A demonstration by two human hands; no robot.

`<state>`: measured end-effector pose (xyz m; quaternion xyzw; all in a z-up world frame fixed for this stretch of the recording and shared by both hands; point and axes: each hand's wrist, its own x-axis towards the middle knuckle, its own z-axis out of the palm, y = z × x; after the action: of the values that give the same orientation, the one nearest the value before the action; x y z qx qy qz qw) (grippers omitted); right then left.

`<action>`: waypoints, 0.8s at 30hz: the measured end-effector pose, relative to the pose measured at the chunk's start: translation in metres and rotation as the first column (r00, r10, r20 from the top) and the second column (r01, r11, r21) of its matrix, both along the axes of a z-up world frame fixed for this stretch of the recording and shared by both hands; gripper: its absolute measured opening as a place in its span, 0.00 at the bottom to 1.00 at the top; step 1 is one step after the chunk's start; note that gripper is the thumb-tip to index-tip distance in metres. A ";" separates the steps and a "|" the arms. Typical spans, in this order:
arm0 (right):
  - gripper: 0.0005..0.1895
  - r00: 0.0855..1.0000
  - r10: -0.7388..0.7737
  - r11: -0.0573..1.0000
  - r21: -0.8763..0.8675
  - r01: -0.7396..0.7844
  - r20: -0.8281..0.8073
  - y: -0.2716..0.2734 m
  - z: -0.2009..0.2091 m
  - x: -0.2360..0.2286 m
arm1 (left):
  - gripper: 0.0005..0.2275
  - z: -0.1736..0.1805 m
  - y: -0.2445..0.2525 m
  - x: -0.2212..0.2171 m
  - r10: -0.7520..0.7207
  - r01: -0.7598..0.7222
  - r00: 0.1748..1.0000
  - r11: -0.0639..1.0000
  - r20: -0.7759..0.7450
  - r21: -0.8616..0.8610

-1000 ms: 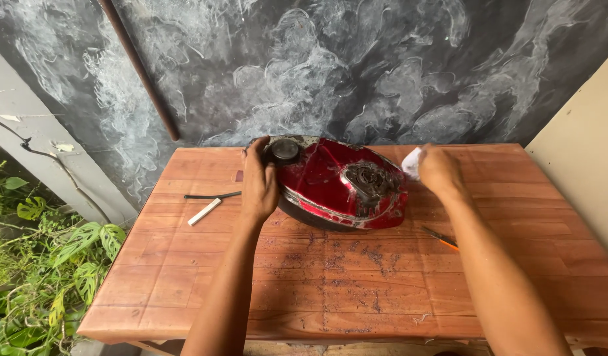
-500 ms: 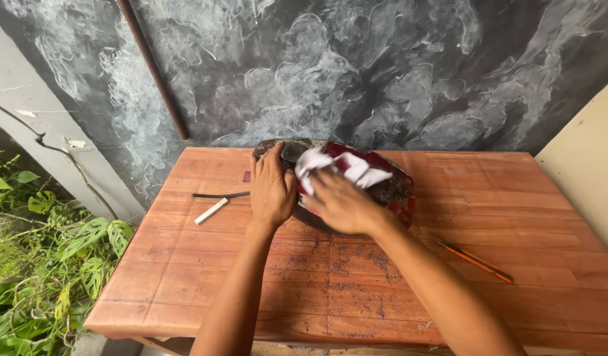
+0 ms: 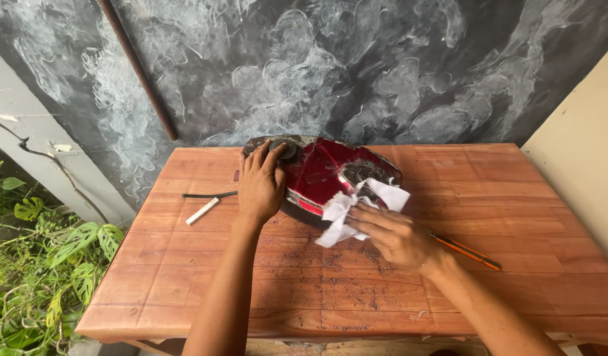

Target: Detailing and cleaning a red fuel tank using a cloth and a small scraper tool

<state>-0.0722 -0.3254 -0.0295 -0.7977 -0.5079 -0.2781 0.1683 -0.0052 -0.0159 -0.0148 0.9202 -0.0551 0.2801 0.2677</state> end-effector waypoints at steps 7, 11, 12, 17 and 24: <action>0.07 0.844 -0.523 0.808 0.248 0.534 -0.114 -0.085 -0.034 0.047 | 0.19 -0.008 0.001 0.024 0.062 -0.057 0.998 0.990 -0.033 0.126; 0.11 0.740 -0.452 0.746 0.244 0.620 -0.498 -0.041 0.020 0.025 | 0.20 -0.002 -0.024 0.028 0.170 -0.161 0.982 0.981 -0.086 0.108; 0.15 0.654 -0.412 0.787 0.113 0.606 -0.634 -0.021 0.029 0.016 | 0.25 0.000 -0.033 0.021 0.190 -0.182 0.980 0.976 -0.062 0.120; 0.28 0.696 -0.291 0.888 0.085 0.452 -0.656 0.003 0.061 0.038 | 0.27 0.002 -0.031 0.014 0.161 -0.151 0.985 0.979 -0.065 0.139; 0.27 0.712 -0.432 0.849 0.016 0.528 -0.554 0.025 0.047 -0.003 | 0.21 0.020 -0.033 0.001 0.143 -0.133 0.980 0.988 -0.138 0.077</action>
<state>-0.0754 -0.3002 0.0170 -0.9293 -0.1894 -0.1236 0.2921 -0.0044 -0.0489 0.0055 0.9480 0.0188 0.2294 0.2197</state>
